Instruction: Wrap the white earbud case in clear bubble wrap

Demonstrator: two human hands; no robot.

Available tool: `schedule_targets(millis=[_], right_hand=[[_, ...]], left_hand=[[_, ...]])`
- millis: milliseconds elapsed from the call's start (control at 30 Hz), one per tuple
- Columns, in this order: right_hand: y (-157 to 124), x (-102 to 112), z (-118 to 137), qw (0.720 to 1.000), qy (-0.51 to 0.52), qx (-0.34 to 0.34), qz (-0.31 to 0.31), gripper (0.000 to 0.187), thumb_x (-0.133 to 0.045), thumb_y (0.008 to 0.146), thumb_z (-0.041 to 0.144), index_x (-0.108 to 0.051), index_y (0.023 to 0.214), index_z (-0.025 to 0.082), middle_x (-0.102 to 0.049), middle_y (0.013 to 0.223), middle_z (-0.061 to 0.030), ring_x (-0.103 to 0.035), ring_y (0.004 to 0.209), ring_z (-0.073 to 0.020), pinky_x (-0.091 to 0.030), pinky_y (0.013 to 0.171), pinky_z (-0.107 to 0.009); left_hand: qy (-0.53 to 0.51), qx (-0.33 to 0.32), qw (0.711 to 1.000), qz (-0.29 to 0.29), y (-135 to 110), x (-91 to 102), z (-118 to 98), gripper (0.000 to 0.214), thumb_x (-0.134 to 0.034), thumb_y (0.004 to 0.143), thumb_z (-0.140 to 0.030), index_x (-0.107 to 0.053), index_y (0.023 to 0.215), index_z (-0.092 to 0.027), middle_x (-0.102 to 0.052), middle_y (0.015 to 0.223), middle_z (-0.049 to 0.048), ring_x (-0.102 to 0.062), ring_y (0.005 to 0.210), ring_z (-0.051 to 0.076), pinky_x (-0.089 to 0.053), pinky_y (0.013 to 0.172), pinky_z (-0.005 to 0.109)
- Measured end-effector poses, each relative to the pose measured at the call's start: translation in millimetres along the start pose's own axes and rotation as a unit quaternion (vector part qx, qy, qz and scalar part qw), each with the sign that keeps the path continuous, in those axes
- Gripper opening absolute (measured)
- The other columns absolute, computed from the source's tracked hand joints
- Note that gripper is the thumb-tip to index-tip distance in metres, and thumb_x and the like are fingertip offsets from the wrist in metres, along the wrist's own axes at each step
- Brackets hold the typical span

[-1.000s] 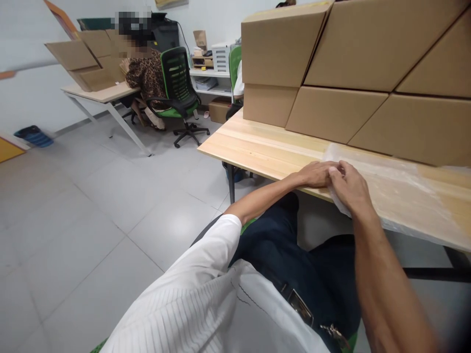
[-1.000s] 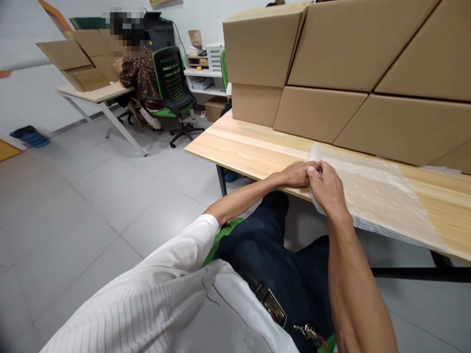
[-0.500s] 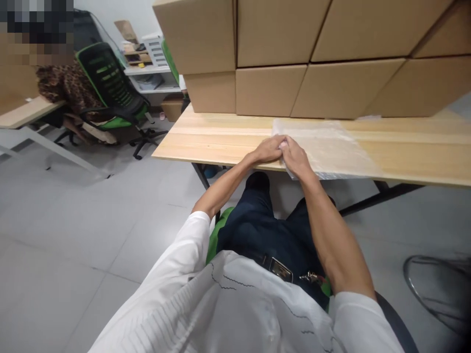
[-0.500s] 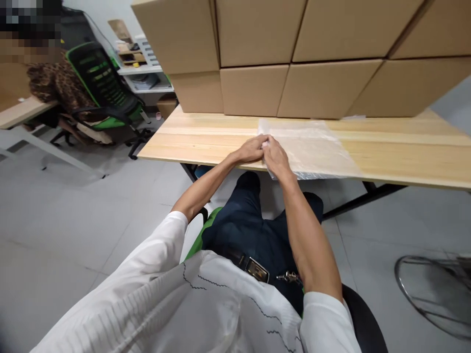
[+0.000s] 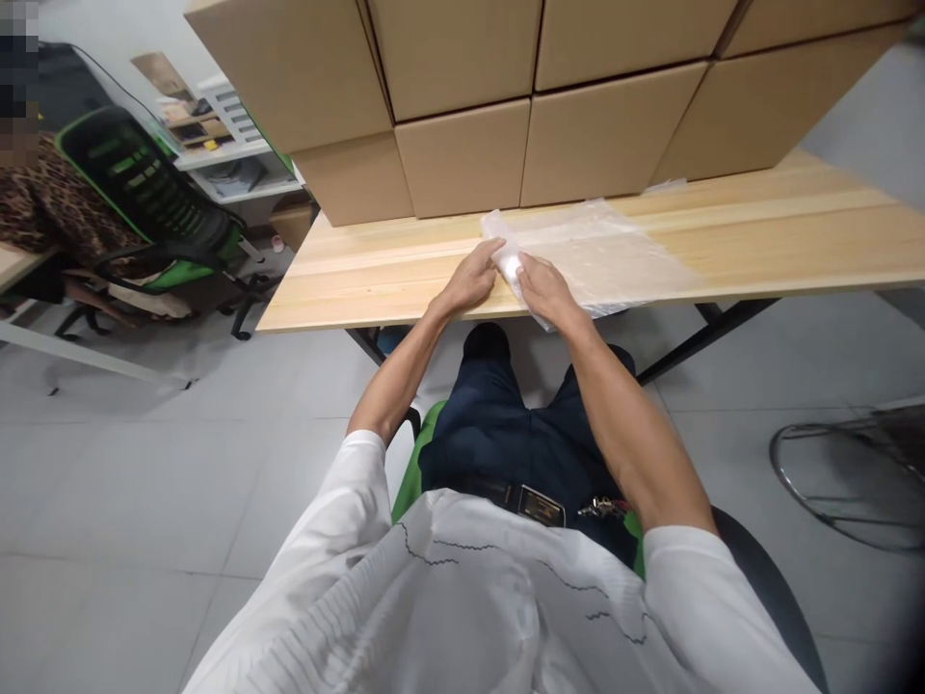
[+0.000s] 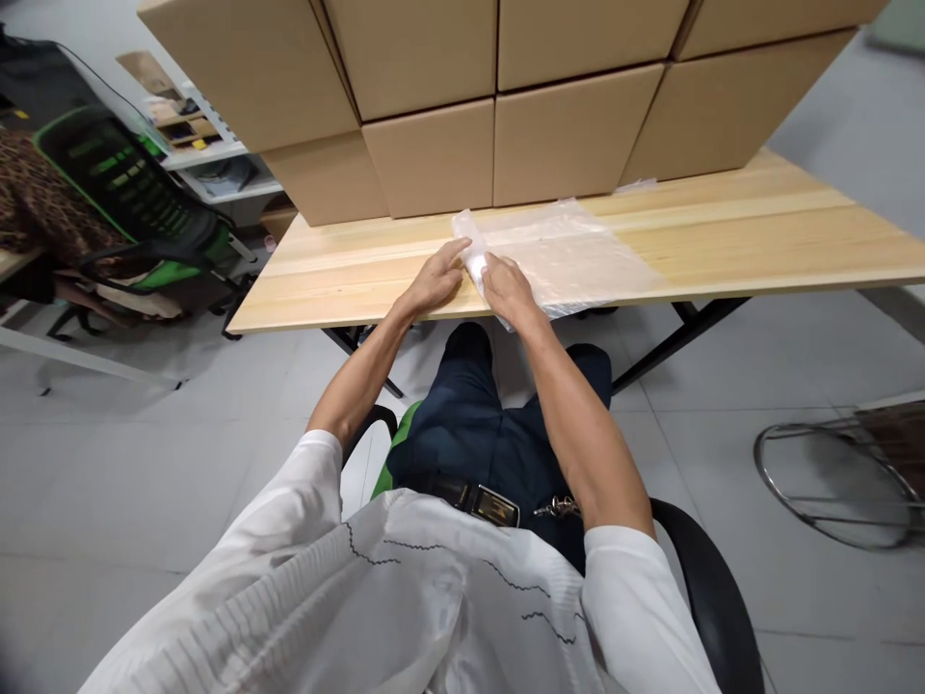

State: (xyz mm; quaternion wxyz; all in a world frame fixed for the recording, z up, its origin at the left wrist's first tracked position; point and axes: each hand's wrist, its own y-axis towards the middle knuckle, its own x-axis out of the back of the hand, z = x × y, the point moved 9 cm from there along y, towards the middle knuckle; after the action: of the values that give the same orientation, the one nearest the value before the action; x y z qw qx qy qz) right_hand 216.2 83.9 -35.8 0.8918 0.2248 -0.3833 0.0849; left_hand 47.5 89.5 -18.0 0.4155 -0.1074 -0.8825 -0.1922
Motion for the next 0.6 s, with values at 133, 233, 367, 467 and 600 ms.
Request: schedule_targets(millis=[133, 233, 367, 467, 600], right_hand=[[-1.7, 7.2, 0.7, 1.000, -0.008, 0.017, 0.017, 0.063, -0.043, 0.128, 0.057, -0.081, 0.162, 0.020, -0.085, 0.167, -0.0256, -0.075, 0.160, -0.0471, -0.054, 0.148, -0.068], [-5.4, 13.5, 4.0, 0.998, -0.009, 0.043, 0.038, 0.058, -0.046, 0.128, 0.048, -0.079, 0.167, 0.020, -0.082, 0.174, -0.0233, -0.073, 0.164, -0.0454, -0.052, 0.150, -0.069], [-9.8, 21.0, 3.4, 0.997, -0.005, 0.057, 0.058, 0.064, -0.040, 0.132, 0.059, -0.080, 0.165, 0.022, -0.081, 0.177, -0.0215, -0.070, 0.169, -0.0434, -0.045, 0.157, -0.067], [-11.7, 27.3, 1.6, 0.995, 0.002, 0.065, 0.074, 0.067, -0.039, 0.132, 0.066, -0.083, 0.160, 0.024, -0.083, 0.174, -0.0210, -0.070, 0.171, -0.0438, -0.040, 0.160, -0.069], [-15.7, 39.9, 1.1, 0.993, -0.003, 0.072, 0.098, 0.057, -0.049, 0.128, 0.057, -0.086, 0.156, 0.025, -0.086, 0.171, -0.0187, -0.072, 0.168, -0.0459, -0.043, 0.157, -0.073]], left_hand=[[0.031, -0.050, 0.998, 0.027, -0.2, -7.0, -20.0, 0.080, -0.060, 0.110, -0.031, -0.070, 0.188, -0.018, -0.055, 0.207, 0.0156, -0.037, 0.203, 0.036, -0.019, 0.170, 0.062], [0.042, -0.059, 0.996, 0.053, 0.8, -13.0, -27.6, 0.077, -0.062, 0.109, -0.033, -0.074, 0.185, -0.020, -0.061, 0.204, 0.0142, -0.035, 0.203, 0.040, -0.018, 0.169, 0.068], [0.061, -0.077, 0.993, 0.070, 1.3, -16.6, -32.2, 0.078, -0.062, 0.108, -0.032, -0.075, 0.183, -0.020, -0.067, 0.199, 0.0131, -0.035, 0.203, 0.043, -0.014, 0.169, 0.072], [0.069, -0.093, 0.991, 0.073, 0.3, -17.3, -34.0, 0.076, -0.064, 0.108, -0.034, -0.077, 0.182, -0.021, -0.069, 0.197, 0.0134, -0.036, 0.202, 0.044, -0.014, 0.169, 0.071], [0.056, -0.103, 0.990, 0.072, -2.4, -15.5, -38.1, 0.076, -0.070, 0.107, -0.041, -0.079, 0.180, -0.023, -0.071, 0.195, 0.0115, -0.037, 0.201, 0.047, -0.015, 0.168, 0.071]])
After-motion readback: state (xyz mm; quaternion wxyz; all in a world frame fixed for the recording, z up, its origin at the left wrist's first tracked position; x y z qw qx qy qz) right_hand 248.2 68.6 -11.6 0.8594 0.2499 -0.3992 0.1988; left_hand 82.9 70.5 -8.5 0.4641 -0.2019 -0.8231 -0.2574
